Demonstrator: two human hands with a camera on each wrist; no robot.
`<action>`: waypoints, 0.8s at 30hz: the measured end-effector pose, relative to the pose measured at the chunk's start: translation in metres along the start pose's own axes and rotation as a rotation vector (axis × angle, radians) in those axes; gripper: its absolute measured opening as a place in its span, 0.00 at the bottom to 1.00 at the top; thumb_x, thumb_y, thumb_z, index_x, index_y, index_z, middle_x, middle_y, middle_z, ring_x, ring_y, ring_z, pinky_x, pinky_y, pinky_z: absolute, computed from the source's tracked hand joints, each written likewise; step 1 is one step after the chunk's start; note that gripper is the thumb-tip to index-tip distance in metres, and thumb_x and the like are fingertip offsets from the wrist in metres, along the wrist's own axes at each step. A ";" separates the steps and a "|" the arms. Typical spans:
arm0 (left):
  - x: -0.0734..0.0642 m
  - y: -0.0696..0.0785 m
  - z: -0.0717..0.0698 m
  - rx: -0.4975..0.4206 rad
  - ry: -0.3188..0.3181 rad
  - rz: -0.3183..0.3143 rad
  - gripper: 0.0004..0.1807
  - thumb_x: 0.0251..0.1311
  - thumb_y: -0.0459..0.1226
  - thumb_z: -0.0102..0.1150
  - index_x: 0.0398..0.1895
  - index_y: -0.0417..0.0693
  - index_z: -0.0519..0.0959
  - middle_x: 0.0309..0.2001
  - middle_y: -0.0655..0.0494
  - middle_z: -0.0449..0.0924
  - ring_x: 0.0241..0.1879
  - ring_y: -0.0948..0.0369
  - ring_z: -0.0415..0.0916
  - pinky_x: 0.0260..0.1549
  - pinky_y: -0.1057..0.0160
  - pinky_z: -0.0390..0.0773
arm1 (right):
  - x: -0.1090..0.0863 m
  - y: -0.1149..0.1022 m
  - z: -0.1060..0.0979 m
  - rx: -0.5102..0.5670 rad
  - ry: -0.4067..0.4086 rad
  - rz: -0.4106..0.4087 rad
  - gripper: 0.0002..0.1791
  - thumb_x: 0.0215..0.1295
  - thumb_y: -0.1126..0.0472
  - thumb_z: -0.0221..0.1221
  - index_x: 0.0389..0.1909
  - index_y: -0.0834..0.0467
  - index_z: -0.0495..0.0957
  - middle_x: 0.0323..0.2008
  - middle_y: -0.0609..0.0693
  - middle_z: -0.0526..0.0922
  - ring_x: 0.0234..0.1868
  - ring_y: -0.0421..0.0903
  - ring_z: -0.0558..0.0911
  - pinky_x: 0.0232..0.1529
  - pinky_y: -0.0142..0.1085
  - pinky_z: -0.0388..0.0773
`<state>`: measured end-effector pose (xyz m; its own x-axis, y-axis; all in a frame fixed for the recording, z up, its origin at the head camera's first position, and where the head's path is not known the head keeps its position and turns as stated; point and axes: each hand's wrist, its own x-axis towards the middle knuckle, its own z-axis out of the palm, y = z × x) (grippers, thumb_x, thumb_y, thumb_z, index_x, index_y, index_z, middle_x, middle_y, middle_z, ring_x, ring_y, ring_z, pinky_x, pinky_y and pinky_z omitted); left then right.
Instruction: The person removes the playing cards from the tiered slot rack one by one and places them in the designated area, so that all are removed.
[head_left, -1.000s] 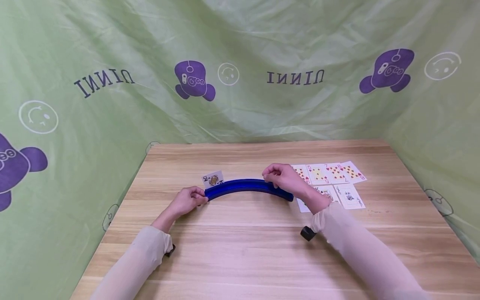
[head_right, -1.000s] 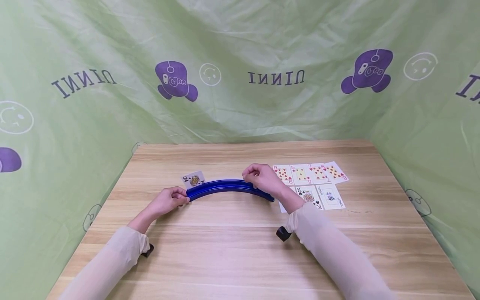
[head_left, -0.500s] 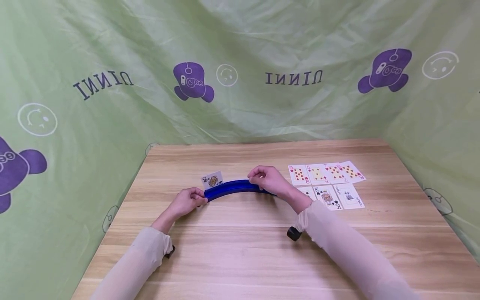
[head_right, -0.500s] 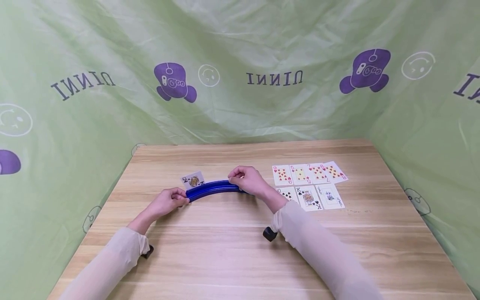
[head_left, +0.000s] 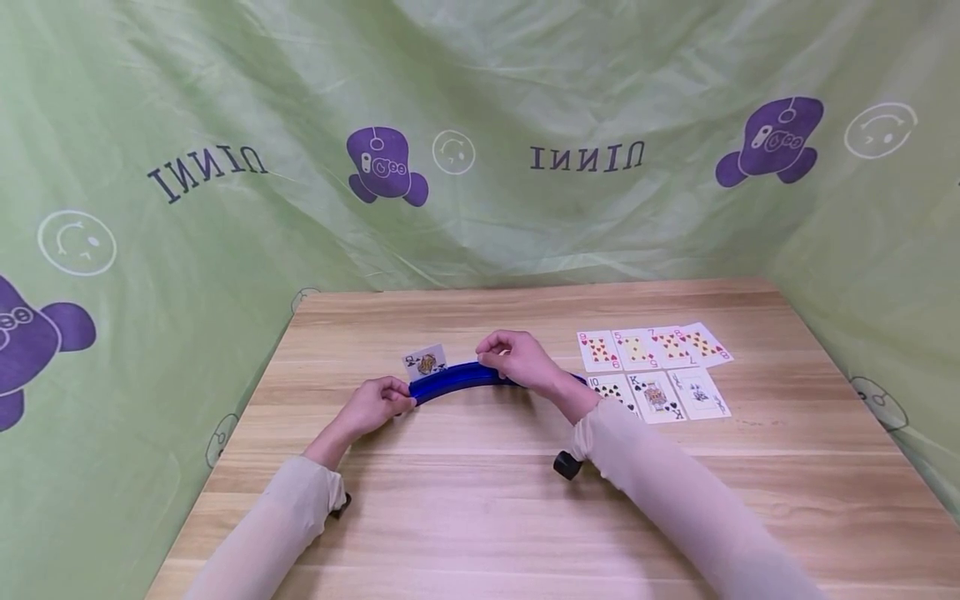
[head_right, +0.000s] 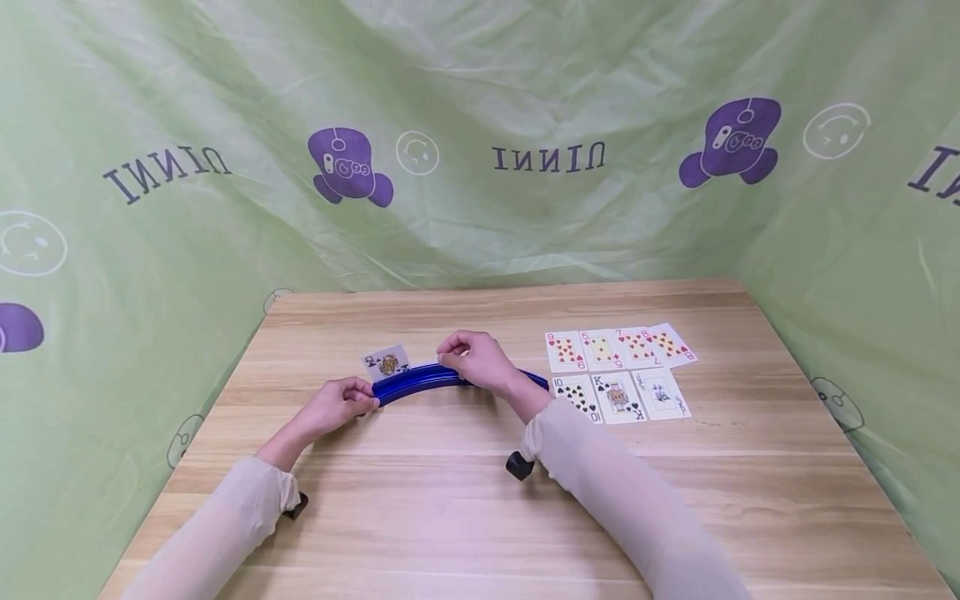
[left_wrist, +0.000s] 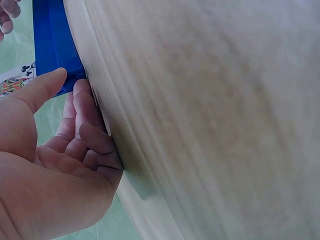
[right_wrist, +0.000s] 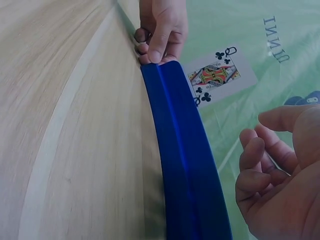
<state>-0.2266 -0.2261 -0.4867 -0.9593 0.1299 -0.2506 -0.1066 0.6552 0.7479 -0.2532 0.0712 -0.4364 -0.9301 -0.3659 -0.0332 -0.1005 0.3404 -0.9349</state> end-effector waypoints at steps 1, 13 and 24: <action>0.000 0.000 0.000 0.001 0.001 -0.002 0.14 0.61 0.40 0.67 0.44 0.41 0.79 0.36 0.51 0.84 0.32 0.61 0.76 0.32 0.65 0.74 | 0.001 0.000 0.001 0.005 0.001 -0.002 0.12 0.66 0.60 0.62 0.47 0.62 0.81 0.35 0.50 0.81 0.30 0.55 0.79 0.35 0.45 0.79; 0.001 0.001 0.000 0.000 0.007 0.012 0.13 0.60 0.38 0.67 0.43 0.40 0.79 0.34 0.51 0.84 0.31 0.62 0.76 0.31 0.65 0.75 | 0.012 -0.004 0.017 0.017 0.002 -0.024 0.13 0.66 0.61 0.63 0.47 0.63 0.81 0.34 0.50 0.82 0.31 0.54 0.80 0.31 0.37 0.78; 0.002 0.000 0.000 -0.012 -0.002 -0.007 0.13 0.61 0.39 0.67 0.43 0.40 0.79 0.35 0.51 0.84 0.31 0.61 0.76 0.31 0.65 0.74 | 0.022 -0.008 0.033 0.017 0.000 -0.021 0.10 0.67 0.59 0.62 0.46 0.59 0.82 0.37 0.51 0.82 0.43 0.65 0.82 0.33 0.32 0.78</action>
<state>-0.2281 -0.2257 -0.4874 -0.9580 0.1271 -0.2572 -0.1163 0.6475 0.7532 -0.2610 0.0317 -0.4418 -0.9277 -0.3731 -0.0140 -0.1137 0.3182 -0.9412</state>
